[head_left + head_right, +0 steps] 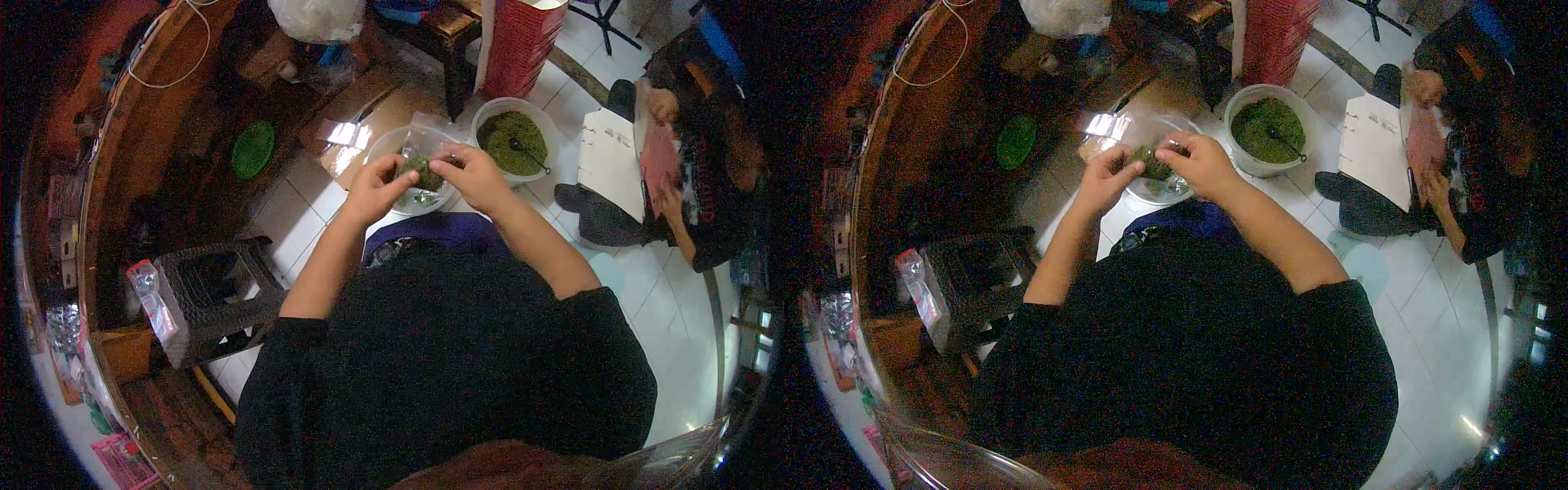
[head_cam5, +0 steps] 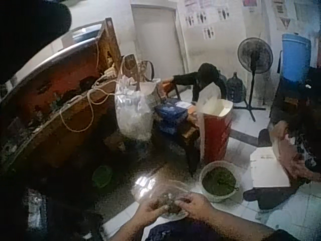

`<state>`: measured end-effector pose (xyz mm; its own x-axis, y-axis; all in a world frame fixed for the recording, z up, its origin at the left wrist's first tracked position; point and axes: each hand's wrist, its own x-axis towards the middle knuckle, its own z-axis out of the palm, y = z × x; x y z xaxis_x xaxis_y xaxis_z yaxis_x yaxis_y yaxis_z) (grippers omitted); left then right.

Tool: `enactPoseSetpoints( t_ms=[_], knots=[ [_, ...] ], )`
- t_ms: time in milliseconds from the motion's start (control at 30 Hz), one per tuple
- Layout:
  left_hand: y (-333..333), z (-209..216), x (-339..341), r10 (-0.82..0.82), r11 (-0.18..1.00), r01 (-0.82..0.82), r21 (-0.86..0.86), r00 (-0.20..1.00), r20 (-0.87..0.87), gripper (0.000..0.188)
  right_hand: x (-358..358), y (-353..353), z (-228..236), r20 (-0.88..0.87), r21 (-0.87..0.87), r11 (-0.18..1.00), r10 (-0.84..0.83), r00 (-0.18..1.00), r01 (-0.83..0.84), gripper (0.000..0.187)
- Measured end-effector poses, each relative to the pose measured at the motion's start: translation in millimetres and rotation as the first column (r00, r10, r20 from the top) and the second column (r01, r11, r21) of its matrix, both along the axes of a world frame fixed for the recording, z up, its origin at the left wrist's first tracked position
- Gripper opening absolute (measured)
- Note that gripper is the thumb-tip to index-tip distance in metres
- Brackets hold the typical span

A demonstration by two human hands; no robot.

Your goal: The person scoops a green herbal substance from a bucket into small plastic bags, seals them, and places them into a larger container.

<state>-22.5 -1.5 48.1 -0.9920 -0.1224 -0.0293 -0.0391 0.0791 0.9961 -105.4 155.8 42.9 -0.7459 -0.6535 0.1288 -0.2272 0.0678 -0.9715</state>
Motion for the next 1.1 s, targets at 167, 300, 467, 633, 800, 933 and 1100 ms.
enactPoseSetpoints(
  t_ms=[167, 300, 467, 633, 800, 933, 1100],
  knots=[
    [-0.1, -2.5, 5.8, -0.013, 0.982, 0.023, -0.189, 0.998, 0.055, 0.022, 9.5, 0.4, 2.7, 0.025, -0.013, 1.0, -0.004, 1.0, 0.004, 0.018],
    [-0.3, 2.8, 11.3, -0.038, 0.93, 0.018, -0.367, 0.998, -0.048, 0.02, 6.4, 3.6, 5.5, 0.071, -0.125, 0.99, -0.063, 0.995, 0.071, 0.017],
    [-0.4, 4.8, 6.6, 0.046, 0.992, -0.061, -0.109, 0.99, -0.135, 0.012, 14.6, 10.1, 11.1, -0.024, -0.021, 0.999, 0.042, 0.999, -0.042, 0.018],
    [-0.7, 13.3, 11.7, 0.123, 0.955, -0.137, -0.261, 0.99, -0.069, 0.008, 16.6, 12.6, 11.1, -0.16, 0.018, 0.999, 0.044, 0.986, -0.042, 0.02],
    [-4.1, 4.1, 13.2, 0.149, 0.981, -0.169, -0.092, 0.97, -0.192, 0.007, 16.9, 11.9, 10.2, -0.201, -0.033, 0.994, 0.093, 0.975, -0.101, 0.022],
    [-1.2, 0.6, 14.0, 0.057, 0.998, -0.051, 0.041, 0.988, -0.146, 0.007, 15.5, 14.7, 2.2, -0.279, -0.074, 0.992, 0.075, 0.957, -0.099, 0.019],
    [11.2, 6.1, 12.4, -0.014, 0.986, -0.016, -0.163, 0.983, -0.183, 0.005, 14.2, 17.6, -6.4, -0.334, -0.038, 0.992, 0.099, 0.937, -0.118, 0.018]
  ],
)
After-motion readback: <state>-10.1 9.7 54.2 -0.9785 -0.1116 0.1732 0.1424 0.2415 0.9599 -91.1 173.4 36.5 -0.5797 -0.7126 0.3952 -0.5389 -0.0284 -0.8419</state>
